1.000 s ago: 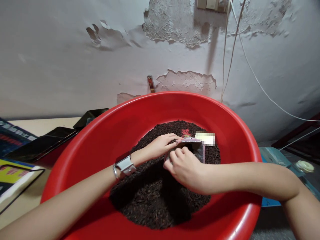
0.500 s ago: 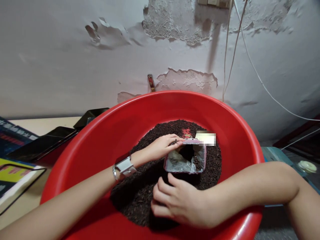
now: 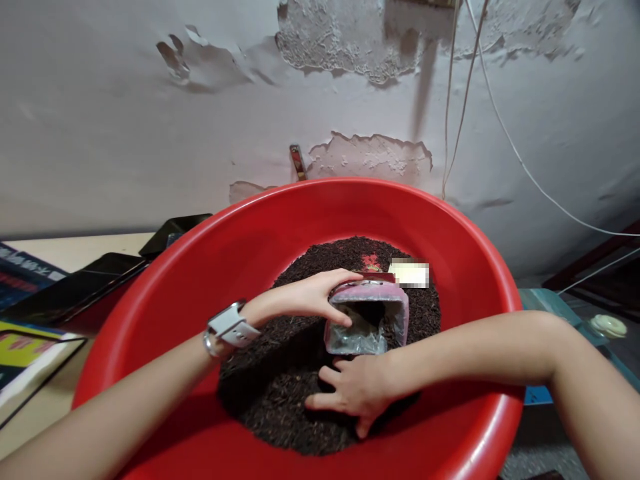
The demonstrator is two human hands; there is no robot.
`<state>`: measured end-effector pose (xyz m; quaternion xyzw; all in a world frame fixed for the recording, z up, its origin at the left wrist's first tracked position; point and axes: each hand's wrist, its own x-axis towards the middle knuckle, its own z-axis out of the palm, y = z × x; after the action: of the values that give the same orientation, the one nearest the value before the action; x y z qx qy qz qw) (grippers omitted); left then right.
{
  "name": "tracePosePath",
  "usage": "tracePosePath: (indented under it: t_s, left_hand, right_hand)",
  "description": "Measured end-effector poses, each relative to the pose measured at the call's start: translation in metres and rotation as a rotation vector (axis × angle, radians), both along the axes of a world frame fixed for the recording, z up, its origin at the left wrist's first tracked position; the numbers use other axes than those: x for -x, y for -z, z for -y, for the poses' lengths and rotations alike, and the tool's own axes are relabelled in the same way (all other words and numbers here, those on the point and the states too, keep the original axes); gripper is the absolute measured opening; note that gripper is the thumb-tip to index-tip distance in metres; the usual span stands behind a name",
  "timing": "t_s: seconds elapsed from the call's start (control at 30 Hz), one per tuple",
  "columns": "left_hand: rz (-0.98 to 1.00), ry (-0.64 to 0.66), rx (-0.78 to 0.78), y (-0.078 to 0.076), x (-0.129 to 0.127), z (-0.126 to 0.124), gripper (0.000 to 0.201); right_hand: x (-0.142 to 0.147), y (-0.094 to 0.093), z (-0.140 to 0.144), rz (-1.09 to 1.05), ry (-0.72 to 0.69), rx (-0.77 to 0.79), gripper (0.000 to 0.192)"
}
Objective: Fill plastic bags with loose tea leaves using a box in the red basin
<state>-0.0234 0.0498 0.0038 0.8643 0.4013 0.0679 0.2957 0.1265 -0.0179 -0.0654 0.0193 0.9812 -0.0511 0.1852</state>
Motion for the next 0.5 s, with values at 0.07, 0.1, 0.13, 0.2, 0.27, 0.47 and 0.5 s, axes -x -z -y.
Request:
tracePosePath:
  t_s: [0.07,0.1,0.13,0.2,0.27,0.47,0.5]
  left_hand:
    - [-0.051,0.077,0.067,-0.008,0.003,0.002,0.08]
    - [-0.063,0.101,0.094,-0.011,0.005,0.002,0.08]
    - [-0.071,0.105,0.107,-0.013,0.006,0.002,0.079]
    - [-0.087,0.035,0.095,-0.015,0.007,0.001,0.073]
    - [-0.113,-0.076,0.05,-0.013,0.007,-0.002,0.066]
    - [-0.268,-0.253,-0.097,0.014,0.006,-0.013,0.046]
    - [-0.308,-0.241,-0.157,0.019,0.005,-0.014,0.046]
  right_hand:
    - [0.0,-0.001,-0.001,-0.03,-0.024,-0.043,0.078]
    - [0.0,-0.001,-0.001,-0.043,-0.033,-0.069,0.074]
    - [0.001,-0.002,-0.002,-0.051,-0.035,-0.088,0.07]
    - [0.001,-0.001,-0.005,-0.043,-0.022,-0.092,0.065]
    - [0.003,0.001,-0.008,-0.008,0.012,-0.074,0.061]
    - [0.004,0.009,-0.016,0.056,0.058,-0.055,0.052]
    - [0.004,0.01,-0.017,0.06,0.069,-0.049,0.049]
